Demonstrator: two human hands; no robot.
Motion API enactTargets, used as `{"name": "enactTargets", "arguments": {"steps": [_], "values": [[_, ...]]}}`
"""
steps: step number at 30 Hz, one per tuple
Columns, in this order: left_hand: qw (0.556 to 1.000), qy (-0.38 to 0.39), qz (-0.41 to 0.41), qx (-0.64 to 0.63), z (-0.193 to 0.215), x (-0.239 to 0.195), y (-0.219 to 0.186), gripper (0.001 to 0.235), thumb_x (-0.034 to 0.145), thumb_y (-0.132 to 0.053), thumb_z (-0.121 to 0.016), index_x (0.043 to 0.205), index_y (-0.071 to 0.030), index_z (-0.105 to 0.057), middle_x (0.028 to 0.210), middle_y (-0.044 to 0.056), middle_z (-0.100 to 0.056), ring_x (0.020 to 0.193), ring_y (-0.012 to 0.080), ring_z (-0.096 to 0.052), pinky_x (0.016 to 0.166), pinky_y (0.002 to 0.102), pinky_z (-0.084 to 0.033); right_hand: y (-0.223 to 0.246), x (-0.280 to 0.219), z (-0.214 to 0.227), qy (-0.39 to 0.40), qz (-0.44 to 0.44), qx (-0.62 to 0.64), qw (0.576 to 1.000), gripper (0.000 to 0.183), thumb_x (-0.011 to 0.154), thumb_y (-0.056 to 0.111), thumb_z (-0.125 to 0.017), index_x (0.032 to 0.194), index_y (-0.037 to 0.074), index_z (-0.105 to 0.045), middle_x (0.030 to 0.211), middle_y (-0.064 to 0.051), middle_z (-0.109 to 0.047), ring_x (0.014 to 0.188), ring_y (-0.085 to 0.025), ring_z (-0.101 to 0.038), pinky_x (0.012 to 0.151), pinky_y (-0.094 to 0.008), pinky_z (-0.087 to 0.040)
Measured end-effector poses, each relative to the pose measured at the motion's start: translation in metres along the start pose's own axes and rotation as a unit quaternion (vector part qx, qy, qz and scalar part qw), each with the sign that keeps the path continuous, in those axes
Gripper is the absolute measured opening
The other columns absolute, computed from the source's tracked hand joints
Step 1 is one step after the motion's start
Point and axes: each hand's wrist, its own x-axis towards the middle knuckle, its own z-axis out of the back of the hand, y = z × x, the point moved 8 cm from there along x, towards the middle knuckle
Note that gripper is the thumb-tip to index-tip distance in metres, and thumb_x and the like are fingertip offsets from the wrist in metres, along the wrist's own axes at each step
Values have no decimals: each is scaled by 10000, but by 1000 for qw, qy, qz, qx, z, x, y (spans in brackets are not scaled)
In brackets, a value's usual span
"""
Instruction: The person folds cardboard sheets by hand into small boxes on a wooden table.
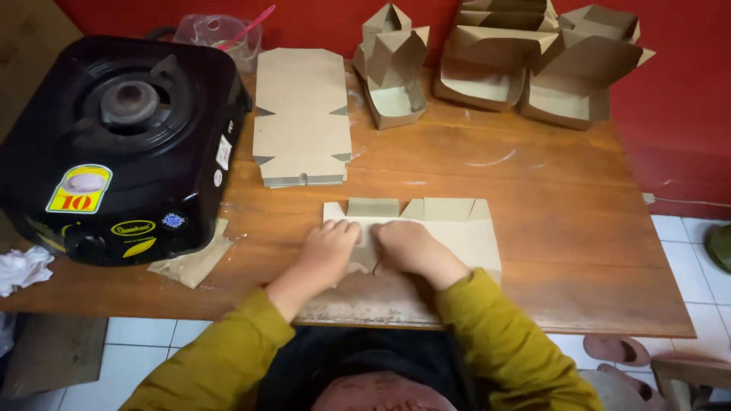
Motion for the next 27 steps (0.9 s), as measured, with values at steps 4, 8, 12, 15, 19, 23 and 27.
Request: {"name": "enactTargets", "arguments": {"steps": [4, 8, 12, 15, 19, 23, 27], "values": [[995, 40, -56, -69, 50, -24, -14, 715, 741, -315, -855, 1327, -119, -495, 1154, 128, -645, 1164, 321, -595, 935, 465, -495, 19, -25, -1, 6, 21, 74, 997, 434, 839, 260, -802, 1222, 98, -678, 1061, -201, -738, 1078, -415, -695, 914, -543, -574], [985, 100, -71, -119, 61, -52, -4, 800, 739, -262, -875, 1403, -95, -459, 1286, 161, -588, 1301, 363, -485, 1040, 541, -383, 19, -35, 0, -25, 45, 151, 987, 434, 900, 156, -716, 1316, 67, -629, 1160, -227, -714, 1126, -431, -671, 970, -525, -553], [982, -56, -181, -15, 27, -68, 5, 250, 820, -251, -748, 1049, -169, -689, 1100, 10, -647, 1153, 217, -582, 925, 402, -444, 17, -36, -3, -45, 63, 148, 986, 415, 899, 158, -710, 1297, 60, -642, 1164, -230, -713, 1129, -435, -667, 985, -518, -548], [974, -116, -194, -23, 28, -67, -2, 74, 932, -199, -647, 881, -158, -682, 904, 0, -643, 940, 200, -646, 792, 333, -498, 6, -25, -17, -61, 78, 149, 984, 432, 885, 181, -718, 1298, 80, -643, 1161, -225, -712, 1127, -431, -668, 988, -519, -549], [985, -78, -154, -15, 8, -55, 12, 113, 962, -284, -605, 932, -180, -635, 911, -32, -591, 948, 173, -629, 816, 325, -509, 8, -27, -14, -74, 90, 156, 981, 426, 878, 156, -713, 1287, 59, -643, 1150, -249, -710, 1117, -454, -665, 976, -541, -547], [986, 90, -58, -126, -6, -29, 29, 108, 848, -251, -744, 905, -196, -671, 923, 15, -695, 964, 264, -719, 928, 408, -552, 2, -21, -23, -81, 91, 154, 981, 428, 874, 193, -727, 1285, 99, -651, 1133, -200, -722, 1109, -422, -676, 974, -508, -553], [974, 197, -1, -116, -6, -12, 39, 255, 745, -286, -854, 944, -212, -713, 939, 18, -748, 966, 248, -744, 835, 382, -594, 2, -21, -22, -79, 96, 150, 981, 453, 854, 179, -736, 1294, 120, -644, 1132, -197, -721, 1109, -421, -673, 969, -512, -556]]}}
